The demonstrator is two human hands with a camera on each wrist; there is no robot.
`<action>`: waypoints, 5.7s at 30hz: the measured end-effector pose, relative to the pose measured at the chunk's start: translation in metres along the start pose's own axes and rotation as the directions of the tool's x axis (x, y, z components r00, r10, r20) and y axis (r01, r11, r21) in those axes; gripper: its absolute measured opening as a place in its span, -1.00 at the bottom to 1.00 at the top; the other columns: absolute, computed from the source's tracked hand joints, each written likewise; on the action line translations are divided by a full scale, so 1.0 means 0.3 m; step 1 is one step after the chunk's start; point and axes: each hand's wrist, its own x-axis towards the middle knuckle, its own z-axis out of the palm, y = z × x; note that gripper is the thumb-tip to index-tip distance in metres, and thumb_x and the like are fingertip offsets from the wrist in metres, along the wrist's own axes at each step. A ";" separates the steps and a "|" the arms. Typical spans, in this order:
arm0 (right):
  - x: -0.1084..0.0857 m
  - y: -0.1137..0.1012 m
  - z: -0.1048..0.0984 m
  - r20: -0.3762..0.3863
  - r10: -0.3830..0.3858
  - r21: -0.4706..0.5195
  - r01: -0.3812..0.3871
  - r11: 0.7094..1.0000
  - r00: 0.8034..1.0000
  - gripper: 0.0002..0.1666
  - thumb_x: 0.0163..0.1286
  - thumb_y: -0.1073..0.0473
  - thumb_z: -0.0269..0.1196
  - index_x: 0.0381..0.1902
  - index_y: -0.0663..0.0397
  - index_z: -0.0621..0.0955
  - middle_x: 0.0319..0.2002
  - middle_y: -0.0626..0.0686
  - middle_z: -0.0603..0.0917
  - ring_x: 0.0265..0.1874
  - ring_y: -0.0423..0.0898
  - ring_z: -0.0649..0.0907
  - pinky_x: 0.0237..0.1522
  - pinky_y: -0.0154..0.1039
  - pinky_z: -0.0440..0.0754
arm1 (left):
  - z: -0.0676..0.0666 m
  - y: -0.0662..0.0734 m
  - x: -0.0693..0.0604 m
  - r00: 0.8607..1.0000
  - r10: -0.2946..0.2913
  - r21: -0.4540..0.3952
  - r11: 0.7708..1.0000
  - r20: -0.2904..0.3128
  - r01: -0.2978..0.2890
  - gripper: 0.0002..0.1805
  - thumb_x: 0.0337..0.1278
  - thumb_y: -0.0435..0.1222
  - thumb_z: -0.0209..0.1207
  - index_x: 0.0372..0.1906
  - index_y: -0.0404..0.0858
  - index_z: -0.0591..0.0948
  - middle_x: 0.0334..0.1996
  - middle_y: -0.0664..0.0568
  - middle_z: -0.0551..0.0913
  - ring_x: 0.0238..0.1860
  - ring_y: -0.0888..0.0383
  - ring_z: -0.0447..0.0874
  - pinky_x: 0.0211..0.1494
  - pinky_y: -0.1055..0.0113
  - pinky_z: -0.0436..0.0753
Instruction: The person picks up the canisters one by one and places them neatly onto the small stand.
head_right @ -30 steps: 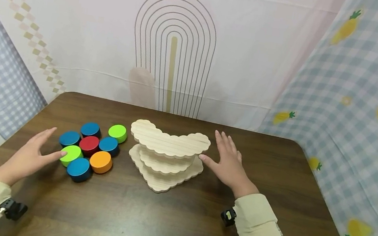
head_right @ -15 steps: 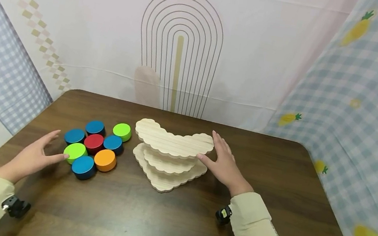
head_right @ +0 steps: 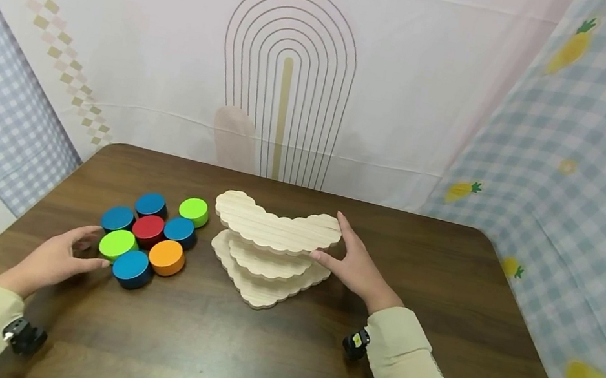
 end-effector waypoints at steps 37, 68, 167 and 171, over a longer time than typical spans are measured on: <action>0.010 0.024 -0.007 -0.054 0.023 0.077 -0.019 0.997 0.998 -0.01 0.29 -0.08 0.31 0.52 -0.02 0.08 0.50 0.18 0.06 0.44 0.26 0.09 0.31 0.35 0.08 | 0.054 0.023 0.031 0.994 0.013 -0.050 0.999 -0.105 -0.018 -0.25 0.09 -0.14 0.32 0.21 -0.57 0.32 0.06 -0.46 0.46 -0.01 -0.28 0.46 0.07 -0.18 0.48; 0.009 0.030 -0.001 -0.071 0.022 0.145 -0.012 0.989 0.997 -0.04 0.28 -0.03 0.33 0.50 0.01 0.12 0.43 0.21 0.20 0.38 0.21 0.21 0.29 0.33 0.15 | 0.008 0.115 0.008 0.922 0.140 -0.052 0.984 -0.362 -0.170 -0.34 0.04 -0.27 0.33 0.17 -0.53 0.34 0.04 -0.37 0.42 0.03 -0.26 0.34 0.05 -0.21 0.39; 0.006 0.040 -0.010 0.034 0.039 0.301 -0.048 0.953 0.999 -0.22 0.54 -0.02 -0.03 0.55 0.01 -0.06 0.48 0.26 0.07 0.42 0.26 0.15 0.34 0.25 0.15 | 0.366 1.045 0.329 0.927 0.371 -0.001 0.928 -0.056 -0.372 -0.38 -0.03 0.02 0.31 0.12 -0.20 0.47 -0.05 0.03 0.52 -0.03 0.10 0.44 0.00 0.13 0.48; 0.005 0.041 -0.009 0.032 0.035 0.316 -0.043 0.948 0.999 -0.23 0.55 0.00 -0.04 0.55 0.03 -0.06 0.47 0.27 0.07 0.41 0.27 0.16 0.34 0.25 0.16 | 0.373 1.045 0.331 0.934 0.353 -0.024 0.935 -0.060 -0.354 -0.37 -0.01 0.02 0.31 0.14 -0.20 0.47 -0.03 0.02 0.53 -0.02 0.09 0.45 0.01 0.12 0.48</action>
